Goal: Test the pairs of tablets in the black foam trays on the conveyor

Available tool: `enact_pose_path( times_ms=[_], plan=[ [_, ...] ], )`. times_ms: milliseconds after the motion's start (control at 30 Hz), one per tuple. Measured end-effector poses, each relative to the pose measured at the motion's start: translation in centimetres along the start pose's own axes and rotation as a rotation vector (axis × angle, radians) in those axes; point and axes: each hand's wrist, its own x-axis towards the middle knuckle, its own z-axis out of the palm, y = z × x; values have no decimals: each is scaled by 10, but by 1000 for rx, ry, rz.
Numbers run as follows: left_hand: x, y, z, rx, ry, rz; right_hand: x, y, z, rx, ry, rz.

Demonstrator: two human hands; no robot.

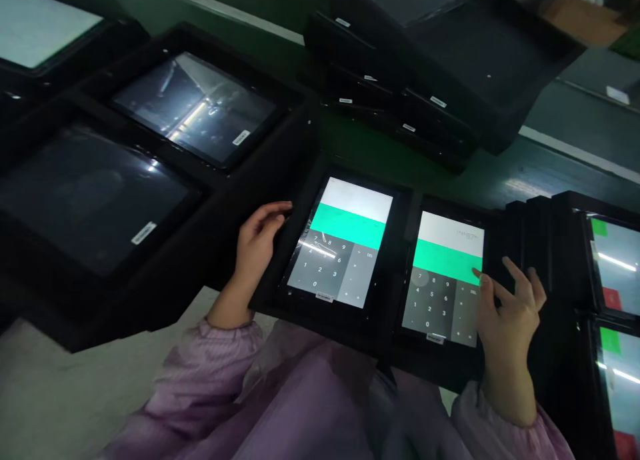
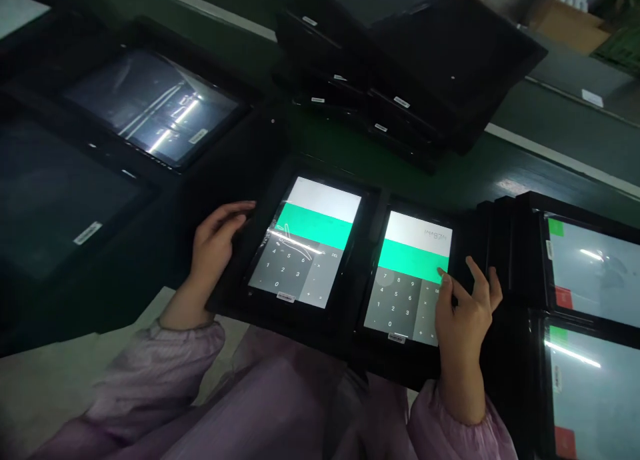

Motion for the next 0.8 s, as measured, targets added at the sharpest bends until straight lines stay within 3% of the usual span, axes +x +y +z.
enact_pose_path(
  times_ms=[133,233,333,433,533,800],
  plan=[
    [-2,0,0,55,-62,-41,1,0,2,58,-40,-98],
    [-5,0,-1,23,-123,-90,4,-16,2,67,-12,-84],
    [-9,-1,-3,-2,-192,-105,4,-56,6,129,-15,-116],
    [-10,-3,-5,0,-224,-73,4,-105,19,207,-168,-237],
    [-9,-6,-6,-19,-242,-44,6,-138,36,209,-296,-256],
    [-9,-7,-5,-83,-247,-61,16,-148,66,168,-298,-321]
  ],
)
